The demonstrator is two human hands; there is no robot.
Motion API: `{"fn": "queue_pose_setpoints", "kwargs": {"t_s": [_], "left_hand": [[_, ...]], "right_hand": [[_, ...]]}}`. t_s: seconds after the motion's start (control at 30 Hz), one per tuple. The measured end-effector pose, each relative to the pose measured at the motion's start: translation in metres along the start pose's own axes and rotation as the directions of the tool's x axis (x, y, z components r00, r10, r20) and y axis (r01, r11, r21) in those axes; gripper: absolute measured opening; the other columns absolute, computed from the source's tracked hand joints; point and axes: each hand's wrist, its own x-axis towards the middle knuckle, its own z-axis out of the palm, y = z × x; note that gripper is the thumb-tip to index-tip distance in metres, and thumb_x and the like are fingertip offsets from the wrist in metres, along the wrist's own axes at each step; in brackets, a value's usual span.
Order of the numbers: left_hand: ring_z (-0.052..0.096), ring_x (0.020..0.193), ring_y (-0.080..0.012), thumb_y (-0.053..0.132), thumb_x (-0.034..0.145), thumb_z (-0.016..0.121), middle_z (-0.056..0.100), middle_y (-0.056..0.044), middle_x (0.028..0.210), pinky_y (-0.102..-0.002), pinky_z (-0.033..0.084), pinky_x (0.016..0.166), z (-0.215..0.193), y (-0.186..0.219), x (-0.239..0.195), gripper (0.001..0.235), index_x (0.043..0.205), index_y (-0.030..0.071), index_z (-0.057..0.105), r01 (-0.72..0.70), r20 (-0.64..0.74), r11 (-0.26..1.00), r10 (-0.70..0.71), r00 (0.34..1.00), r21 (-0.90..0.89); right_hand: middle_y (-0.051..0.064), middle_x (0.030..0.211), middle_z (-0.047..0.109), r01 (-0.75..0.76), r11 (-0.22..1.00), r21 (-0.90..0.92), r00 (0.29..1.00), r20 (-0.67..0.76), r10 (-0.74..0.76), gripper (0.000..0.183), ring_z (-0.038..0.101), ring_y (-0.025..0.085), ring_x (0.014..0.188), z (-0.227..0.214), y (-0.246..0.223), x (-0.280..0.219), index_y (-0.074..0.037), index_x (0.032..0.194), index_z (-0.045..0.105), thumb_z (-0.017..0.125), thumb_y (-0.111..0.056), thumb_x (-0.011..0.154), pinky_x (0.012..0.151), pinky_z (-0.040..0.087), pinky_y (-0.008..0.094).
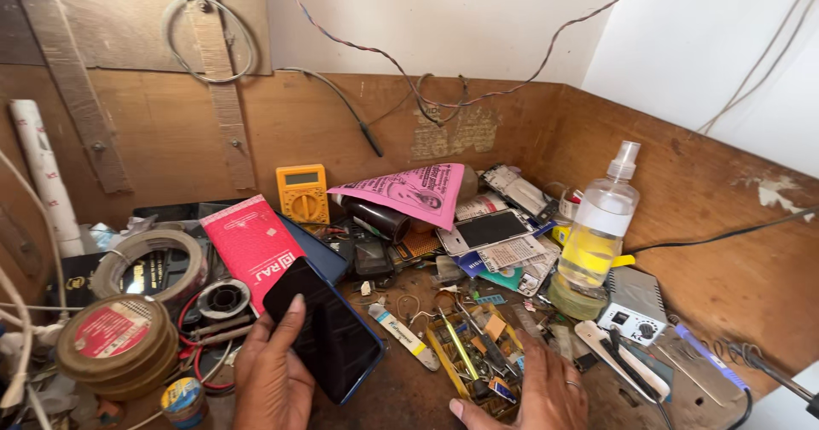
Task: The person holds a blue smartphone and repeatedly presses along its edges and back, then rotates it to inspect the screen and sides. The person continues to press and rotate the phone, checking for fit or alignment without using tools.
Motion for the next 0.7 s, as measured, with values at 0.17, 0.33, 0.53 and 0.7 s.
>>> {"fn": "queue_pose_setpoints", "kwargs": {"t_s": [0.17,0.33,0.53,0.7], "left_hand": [[0.066,0.108,-0.0100,0.008,0.092,0.066,0.069,-0.001,0.116,-0.028,0.053,0.093,0.000,0.003,0.000,0.035,0.127,0.008,0.061,0.024,-0.026,1.000,-0.024,0.999,0.010],[0.066,0.105,-0.0083,0.009,0.092,0.065,0.069,0.001,0.113,-0.027,0.055,0.090,0.001,0.006,-0.004,0.033,0.125,0.009,0.061,0.049,-0.025,0.998,-0.049,0.999,0.025],[0.066,0.101,-0.0088,0.011,0.091,0.065,0.068,0.001,0.109,-0.027,0.055,0.087,0.003,0.009,-0.008,0.031,0.122,0.009,0.061,0.070,-0.027,0.997,-0.070,0.997,0.020],[0.065,0.099,-0.0059,0.013,0.093,0.066,0.067,0.002,0.106,-0.023,0.052,0.084,0.002,0.011,-0.009,0.026,0.119,0.009,0.063,0.064,-0.045,0.998,-0.063,0.997,0.017]], "right_hand": [[0.019,0.144,0.050,-0.089,0.993,0.081,0.995,-0.035,0.092,0.131,0.048,0.038,0.134,-0.010,-0.007,-0.008,-0.012,0.156,0.029,0.096,-0.053,0.051,0.118,0.034,0.050],[0.017,0.133,0.061,-0.016,0.945,0.328,0.990,-0.129,0.061,0.119,0.063,0.030,0.125,-0.022,0.004,-0.005,-0.006,0.144,0.044,0.100,-0.045,0.046,0.113,0.045,0.041],[0.018,0.130,0.060,-0.106,0.819,0.564,0.991,-0.008,0.134,0.108,0.056,0.027,0.129,-0.049,0.025,0.012,-0.006,0.145,0.043,0.099,-0.030,0.056,0.116,0.037,0.041],[0.019,0.127,0.062,0.093,0.836,0.541,0.984,-0.179,0.006,0.103,0.055,0.026,0.131,-0.056,0.037,0.017,0.001,0.139,0.045,0.096,-0.033,0.056,0.115,0.036,0.040]]}}
